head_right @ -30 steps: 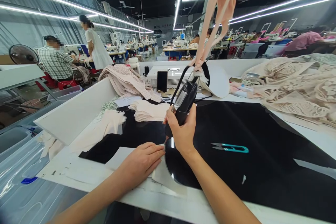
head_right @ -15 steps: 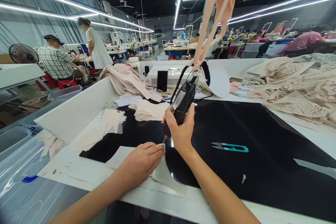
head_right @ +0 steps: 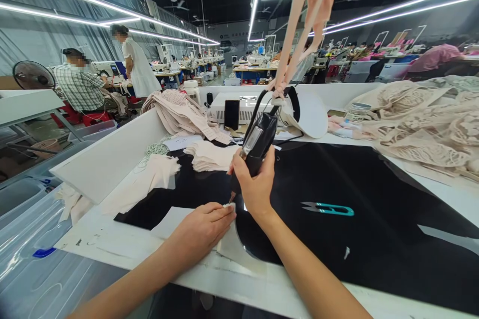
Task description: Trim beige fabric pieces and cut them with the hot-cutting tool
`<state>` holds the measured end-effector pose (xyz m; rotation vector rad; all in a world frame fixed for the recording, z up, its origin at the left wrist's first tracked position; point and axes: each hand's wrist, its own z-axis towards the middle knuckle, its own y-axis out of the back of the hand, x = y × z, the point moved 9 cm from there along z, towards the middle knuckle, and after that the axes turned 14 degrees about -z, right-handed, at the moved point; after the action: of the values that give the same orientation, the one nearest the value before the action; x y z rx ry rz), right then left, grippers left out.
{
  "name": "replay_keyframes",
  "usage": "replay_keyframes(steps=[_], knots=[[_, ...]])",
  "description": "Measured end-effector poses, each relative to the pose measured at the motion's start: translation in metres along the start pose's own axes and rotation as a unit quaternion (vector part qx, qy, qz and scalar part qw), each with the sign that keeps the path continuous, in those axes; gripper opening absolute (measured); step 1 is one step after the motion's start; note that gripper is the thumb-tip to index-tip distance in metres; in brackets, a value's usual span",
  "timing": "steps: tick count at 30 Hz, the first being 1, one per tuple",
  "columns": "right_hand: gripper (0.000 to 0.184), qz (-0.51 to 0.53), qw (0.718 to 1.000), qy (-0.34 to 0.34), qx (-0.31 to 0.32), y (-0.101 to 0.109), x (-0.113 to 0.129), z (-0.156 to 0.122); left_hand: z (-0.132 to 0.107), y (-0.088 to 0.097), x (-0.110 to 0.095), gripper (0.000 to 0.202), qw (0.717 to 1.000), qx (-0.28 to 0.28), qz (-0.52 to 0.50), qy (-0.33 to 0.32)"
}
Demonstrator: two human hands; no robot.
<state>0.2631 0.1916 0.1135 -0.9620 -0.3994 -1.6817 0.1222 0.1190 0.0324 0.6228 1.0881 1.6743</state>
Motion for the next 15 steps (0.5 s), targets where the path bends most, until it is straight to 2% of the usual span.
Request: replay_keyframes(steps=[15], knots=[[0.040,-0.001,1.000,0.002,-0.001,-0.0003,-0.0002,-0.0011,0.0018,0.0014,-0.0014,0.029,1.000,-0.008,0.000,-0.005]])
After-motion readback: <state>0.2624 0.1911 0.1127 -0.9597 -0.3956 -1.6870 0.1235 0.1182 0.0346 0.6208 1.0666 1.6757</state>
